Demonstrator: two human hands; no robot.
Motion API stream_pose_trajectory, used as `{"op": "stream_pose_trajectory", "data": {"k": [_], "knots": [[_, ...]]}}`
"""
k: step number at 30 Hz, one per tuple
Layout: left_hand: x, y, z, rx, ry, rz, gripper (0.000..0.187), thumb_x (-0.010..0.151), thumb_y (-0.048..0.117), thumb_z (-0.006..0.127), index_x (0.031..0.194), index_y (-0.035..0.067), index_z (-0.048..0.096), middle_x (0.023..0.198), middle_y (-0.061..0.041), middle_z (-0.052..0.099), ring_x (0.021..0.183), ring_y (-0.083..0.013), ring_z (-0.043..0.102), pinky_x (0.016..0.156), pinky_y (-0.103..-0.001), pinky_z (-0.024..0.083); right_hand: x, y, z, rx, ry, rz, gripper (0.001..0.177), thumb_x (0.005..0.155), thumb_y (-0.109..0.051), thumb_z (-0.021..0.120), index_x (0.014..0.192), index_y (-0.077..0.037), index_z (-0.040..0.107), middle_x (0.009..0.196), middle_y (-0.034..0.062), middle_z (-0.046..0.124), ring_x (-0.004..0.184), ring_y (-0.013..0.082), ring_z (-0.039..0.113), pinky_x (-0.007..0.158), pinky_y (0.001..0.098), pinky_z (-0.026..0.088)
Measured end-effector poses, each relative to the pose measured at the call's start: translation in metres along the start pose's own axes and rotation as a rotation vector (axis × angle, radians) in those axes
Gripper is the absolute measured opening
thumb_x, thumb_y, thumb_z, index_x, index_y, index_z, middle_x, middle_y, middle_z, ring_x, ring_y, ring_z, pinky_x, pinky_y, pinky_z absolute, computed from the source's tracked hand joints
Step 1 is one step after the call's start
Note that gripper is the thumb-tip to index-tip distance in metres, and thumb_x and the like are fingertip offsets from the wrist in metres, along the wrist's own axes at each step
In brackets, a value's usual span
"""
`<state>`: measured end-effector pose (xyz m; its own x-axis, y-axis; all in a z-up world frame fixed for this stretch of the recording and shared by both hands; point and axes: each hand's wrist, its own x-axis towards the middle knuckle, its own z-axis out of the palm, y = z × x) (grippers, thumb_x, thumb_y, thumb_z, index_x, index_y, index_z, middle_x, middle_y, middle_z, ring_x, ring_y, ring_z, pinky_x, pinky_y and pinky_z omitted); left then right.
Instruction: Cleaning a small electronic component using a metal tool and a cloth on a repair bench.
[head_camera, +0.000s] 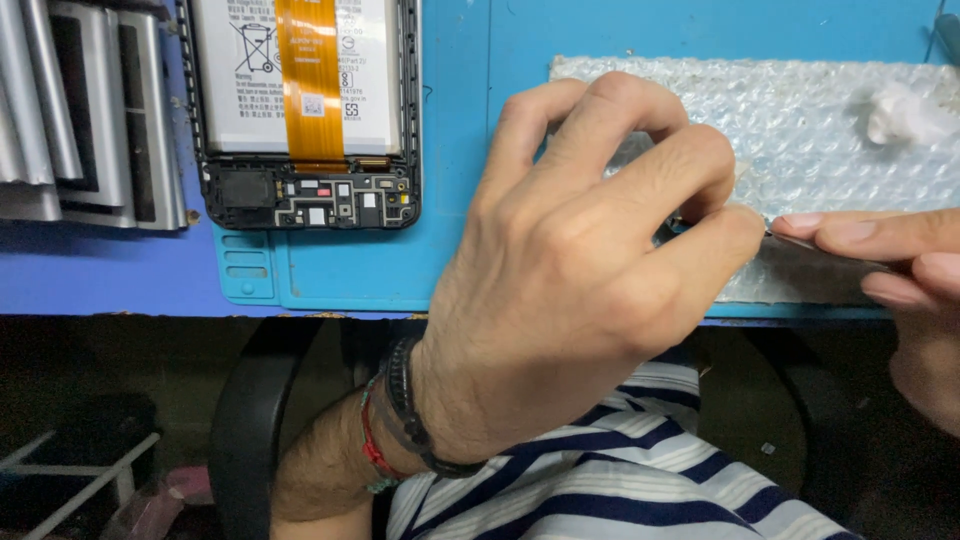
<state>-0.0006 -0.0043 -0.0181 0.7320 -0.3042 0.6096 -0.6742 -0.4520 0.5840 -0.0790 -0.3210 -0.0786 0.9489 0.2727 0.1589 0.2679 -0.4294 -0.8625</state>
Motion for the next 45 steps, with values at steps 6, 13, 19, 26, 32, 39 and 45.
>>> {"op": "stream_pose_trajectory", "data": {"k": [6, 13, 19, 26, 32, 39, 45], "knots": [[-0.001, 0.000, -0.001, 0.005, -0.007, 0.011, 0.031, 0.110, -0.017, 0.064, 0.088, 0.003, 0.057, 0.100, -0.008, 0.058, 0.105, -0.0346, 0.059, 0.100, -0.052, 0.044, 0.010, -0.019, 0.004, -0.071, -0.010, -0.049, 0.023, 0.130, 0.000, 0.035, 0.142, -0.020, 0.036, 0.138, 0.0252, 0.059, 0.130, 0.0435, 0.076, 0.129, 0.0580, 0.071], [0.003, 0.004, -0.008, 0.002, -0.052, 0.018, 0.023, 0.111, -0.009, 0.065, 0.091, 0.002, 0.061, 0.099, -0.009, 0.058, 0.101, -0.0339, 0.056, 0.099, -0.050, 0.042, 0.026, -0.040, 0.007, -0.125, -0.048, -0.014, 0.028, 0.114, 0.009, 0.049, 0.134, -0.010, 0.045, 0.136, 0.0217, 0.069, 0.128, 0.0313, 0.078, 0.119, 0.0369, 0.063], [0.014, 0.011, -0.017, 0.024, -0.109, 0.023, 0.012, 0.104, 0.004, 0.072, 0.094, 0.010, 0.068, 0.098, -0.004, 0.064, 0.097, -0.0313, 0.056, 0.097, -0.049, 0.042, 0.077, -0.078, 0.015, -0.397, 0.002, -0.103, 0.010, 0.096, -0.006, 0.069, 0.102, -0.012, 0.074, 0.112, 0.0036, 0.084, 0.097, 0.0120, 0.084, 0.088, 0.0236, 0.064], [0.016, 0.017, -0.017, 0.031, -0.119, -0.011, 0.006, 0.099, 0.012, 0.081, 0.100, 0.014, 0.076, 0.096, -0.003, 0.067, 0.098, -0.0303, 0.060, 0.096, -0.048, 0.045, 0.092, -0.096, 0.013, -0.426, 0.026, -0.322, 0.022, 0.087, -0.015, 0.073, 0.108, -0.019, 0.073, 0.109, -0.0034, 0.088, 0.089, 0.0088, 0.091, 0.070, 0.0213, 0.070], [0.017, 0.017, -0.015, 0.043, -0.103, 0.008, 0.007, 0.098, 0.011, 0.082, 0.100, 0.012, 0.075, 0.095, -0.003, 0.068, 0.096, -0.0291, 0.060, 0.096, -0.047, 0.045, 0.086, -0.088, 0.012, -0.461, -0.005, -0.318, 0.028, 0.086, -0.019, 0.077, 0.113, -0.020, 0.072, 0.113, -0.0027, 0.088, 0.096, 0.0118, 0.090, 0.075, 0.0252, 0.070], [0.019, 0.017, -0.015, 0.042, -0.107, 0.010, 0.006, 0.099, 0.013, 0.082, 0.101, 0.012, 0.076, 0.096, -0.003, 0.068, 0.095, -0.0288, 0.060, 0.095, -0.047, 0.045, 0.089, -0.088, 0.010, -0.474, 0.016, -0.341, 0.025, 0.088, -0.020, 0.076, 0.113, -0.019, 0.070, 0.109, -0.0029, 0.087, 0.092, 0.0124, 0.089, 0.073, 0.0258, 0.069], [0.019, 0.015, -0.017, 0.025, -0.133, 0.001, 0.007, 0.098, 0.011, 0.080, 0.098, 0.012, 0.074, 0.096, -0.003, 0.067, 0.096, -0.0303, 0.059, 0.095, -0.047, 0.044, 0.082, -0.075, 0.013, -0.296, -0.021, -0.194, 0.024, 0.097, -0.008, 0.064, 0.117, -0.021, 0.061, 0.115, -0.0012, 0.086, 0.099, 0.0066, 0.089, 0.076, 0.0146, 0.069]]}}
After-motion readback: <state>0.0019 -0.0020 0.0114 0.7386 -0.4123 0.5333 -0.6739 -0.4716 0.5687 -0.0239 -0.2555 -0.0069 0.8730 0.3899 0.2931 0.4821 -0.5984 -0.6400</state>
